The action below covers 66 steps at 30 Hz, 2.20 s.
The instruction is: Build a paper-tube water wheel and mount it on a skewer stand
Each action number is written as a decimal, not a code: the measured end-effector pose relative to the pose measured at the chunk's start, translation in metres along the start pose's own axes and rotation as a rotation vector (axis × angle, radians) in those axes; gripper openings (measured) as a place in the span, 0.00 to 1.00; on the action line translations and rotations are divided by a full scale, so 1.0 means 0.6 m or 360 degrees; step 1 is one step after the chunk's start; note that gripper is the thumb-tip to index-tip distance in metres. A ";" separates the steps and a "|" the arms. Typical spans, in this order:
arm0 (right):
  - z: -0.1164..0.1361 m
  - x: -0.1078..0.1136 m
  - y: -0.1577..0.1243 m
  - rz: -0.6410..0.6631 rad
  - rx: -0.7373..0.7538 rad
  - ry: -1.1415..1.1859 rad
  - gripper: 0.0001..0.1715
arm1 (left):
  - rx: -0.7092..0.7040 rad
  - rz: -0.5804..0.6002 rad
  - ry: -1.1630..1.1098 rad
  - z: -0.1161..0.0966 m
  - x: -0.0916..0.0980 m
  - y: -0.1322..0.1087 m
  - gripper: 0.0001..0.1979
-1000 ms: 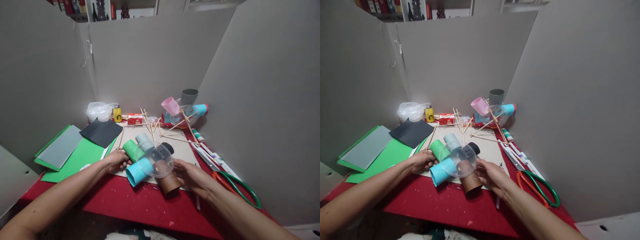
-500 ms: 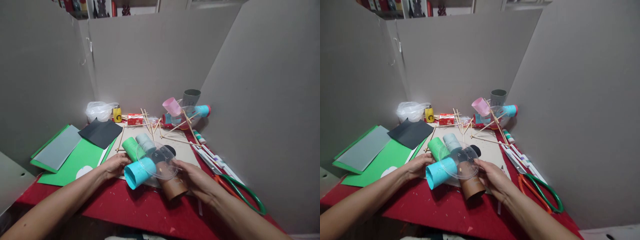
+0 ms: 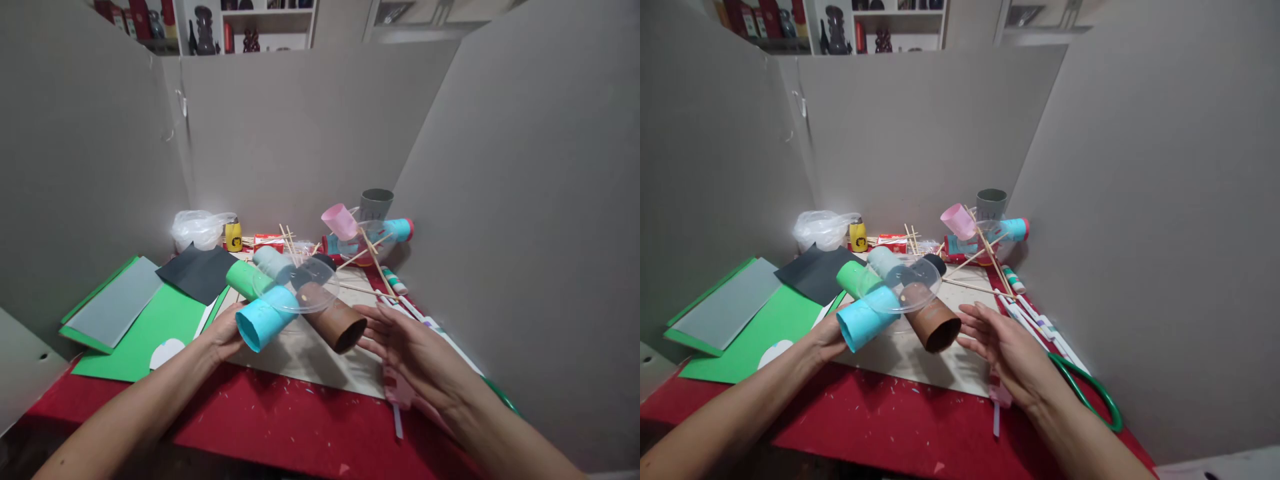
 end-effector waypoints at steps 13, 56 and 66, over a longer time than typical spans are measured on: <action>0.160 -0.043 -0.086 -0.0255 0.1180 -0.1510 0.29 | -0.0030 -0.0032 -0.0307 0.036 -0.006 0.013 0.12; 0.087 -0.261 -0.016 0.0729 0.1982 -0.2831 0.15 | -0.0010 0.0151 -0.0323 0.051 -0.047 0.000 0.19; 0.076 -0.278 -0.014 0.0825 0.1833 -0.2899 0.16 | 0.0047 0.0133 -0.0417 0.055 -0.048 -0.006 0.18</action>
Point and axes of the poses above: each hand's wrist, its own y-axis towards the middle knuckle, its own x-axis out of the back of the hand, z = x × y, the point moved 8 cm from there along y, towards the middle knuckle, and after that the axes turned 12 degrees about z, right-handed, at the moved point
